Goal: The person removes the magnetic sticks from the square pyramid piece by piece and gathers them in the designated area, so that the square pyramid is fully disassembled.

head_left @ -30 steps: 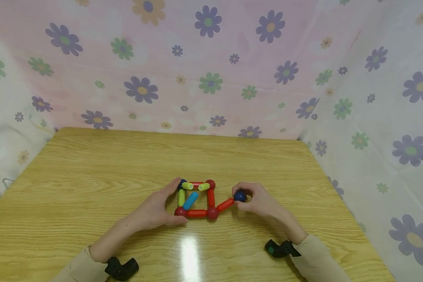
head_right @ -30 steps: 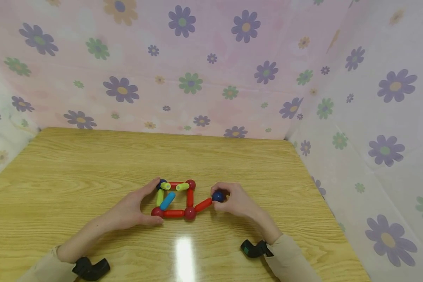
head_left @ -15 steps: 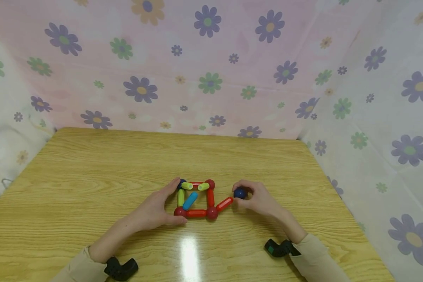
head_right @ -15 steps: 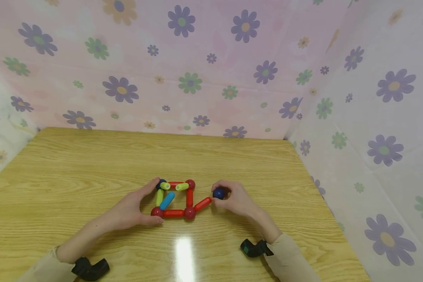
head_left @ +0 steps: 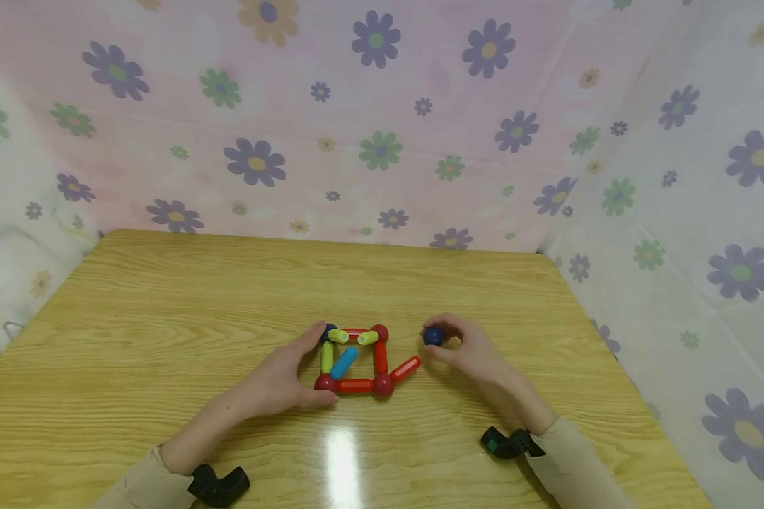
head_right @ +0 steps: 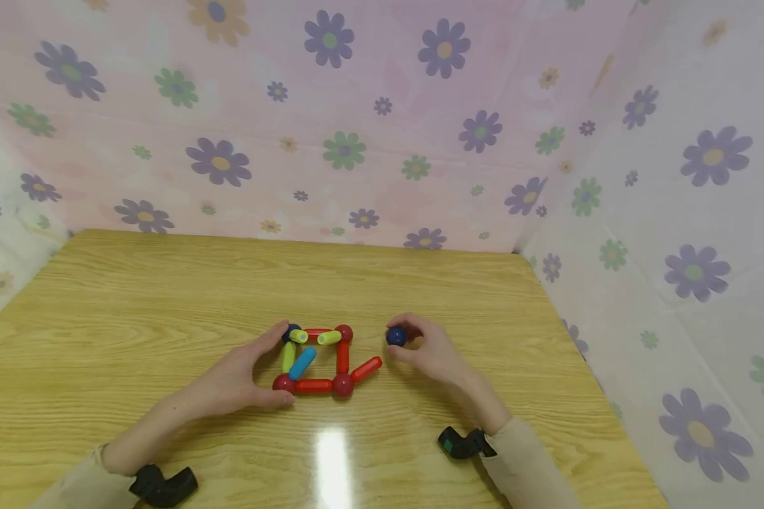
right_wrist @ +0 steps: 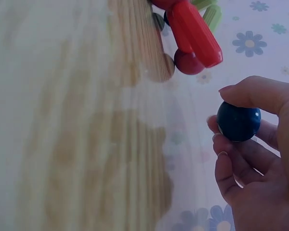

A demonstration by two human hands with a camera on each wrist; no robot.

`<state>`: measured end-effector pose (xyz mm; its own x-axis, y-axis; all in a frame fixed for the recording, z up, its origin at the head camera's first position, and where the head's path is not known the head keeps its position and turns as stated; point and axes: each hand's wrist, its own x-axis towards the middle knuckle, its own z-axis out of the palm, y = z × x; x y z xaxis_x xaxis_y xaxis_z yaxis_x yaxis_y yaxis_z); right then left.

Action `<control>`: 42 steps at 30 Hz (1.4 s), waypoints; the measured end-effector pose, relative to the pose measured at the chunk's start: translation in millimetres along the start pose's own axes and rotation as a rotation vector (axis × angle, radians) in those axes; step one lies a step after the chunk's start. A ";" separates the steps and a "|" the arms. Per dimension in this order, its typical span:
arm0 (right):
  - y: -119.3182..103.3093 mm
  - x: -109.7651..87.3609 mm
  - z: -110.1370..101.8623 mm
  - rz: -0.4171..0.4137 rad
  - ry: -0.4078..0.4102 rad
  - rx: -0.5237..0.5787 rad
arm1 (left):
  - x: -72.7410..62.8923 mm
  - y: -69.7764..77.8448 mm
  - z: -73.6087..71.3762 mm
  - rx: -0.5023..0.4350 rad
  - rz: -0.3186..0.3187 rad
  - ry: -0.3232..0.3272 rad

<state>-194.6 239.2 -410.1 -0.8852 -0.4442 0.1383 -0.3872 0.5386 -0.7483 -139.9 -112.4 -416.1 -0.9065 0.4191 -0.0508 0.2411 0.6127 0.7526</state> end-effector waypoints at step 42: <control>30.2 92.8 3.8 0.144 0.242 0.118 | -0.7 1.6 0.5 0.006 -0.002 0.000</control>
<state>-287.5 211.6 -422.3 -0.9701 -0.1782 0.1650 -0.2329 0.4902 -0.8399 -138.7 -111.3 -415.1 -0.9070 0.4180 -0.0519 0.2418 0.6175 0.7484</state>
